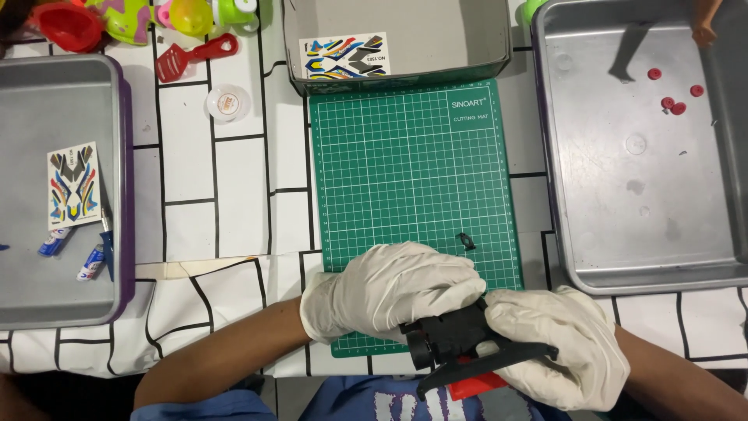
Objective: Assembling a model toy car by fitting a red body shell onto a black chassis and securing internal components.
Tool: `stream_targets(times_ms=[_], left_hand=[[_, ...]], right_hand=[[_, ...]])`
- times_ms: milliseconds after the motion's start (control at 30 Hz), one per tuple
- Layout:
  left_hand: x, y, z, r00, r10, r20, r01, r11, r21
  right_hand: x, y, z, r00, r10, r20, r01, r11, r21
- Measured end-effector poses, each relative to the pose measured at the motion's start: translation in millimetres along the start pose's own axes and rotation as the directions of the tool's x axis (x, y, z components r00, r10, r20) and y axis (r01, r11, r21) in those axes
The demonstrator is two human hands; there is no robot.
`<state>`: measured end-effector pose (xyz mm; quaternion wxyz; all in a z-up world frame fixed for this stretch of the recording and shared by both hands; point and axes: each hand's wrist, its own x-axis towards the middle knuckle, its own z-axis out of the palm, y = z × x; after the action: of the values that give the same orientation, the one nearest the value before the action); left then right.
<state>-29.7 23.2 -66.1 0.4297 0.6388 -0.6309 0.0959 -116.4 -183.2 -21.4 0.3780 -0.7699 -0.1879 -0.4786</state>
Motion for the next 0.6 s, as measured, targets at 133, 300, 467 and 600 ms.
stream_targets(times_ms=[133,300,467,600], left_hand=[[7,1,-8,1.000,0.005,-0.028,-0.008,0.995,-0.103],[18,0,-20,0.984,-0.038,-0.173,0.024,0.996,-0.082],[21,-19,-35,0.878,-0.425,-0.220,0.201,0.744,-0.637],[9,-25,-39,0.715,-0.685,-0.141,0.275,0.460,-0.844]], right_hand=[[4,11,-31,0.893,-0.010,0.450,-0.062,0.988,0.145],[2,29,-33,0.889,-0.072,0.452,0.030,0.995,0.099],[24,75,-46,0.750,-0.192,0.632,0.051,0.971,0.234],[48,53,-5,0.820,0.169,0.547,-0.278,0.953,0.123]])
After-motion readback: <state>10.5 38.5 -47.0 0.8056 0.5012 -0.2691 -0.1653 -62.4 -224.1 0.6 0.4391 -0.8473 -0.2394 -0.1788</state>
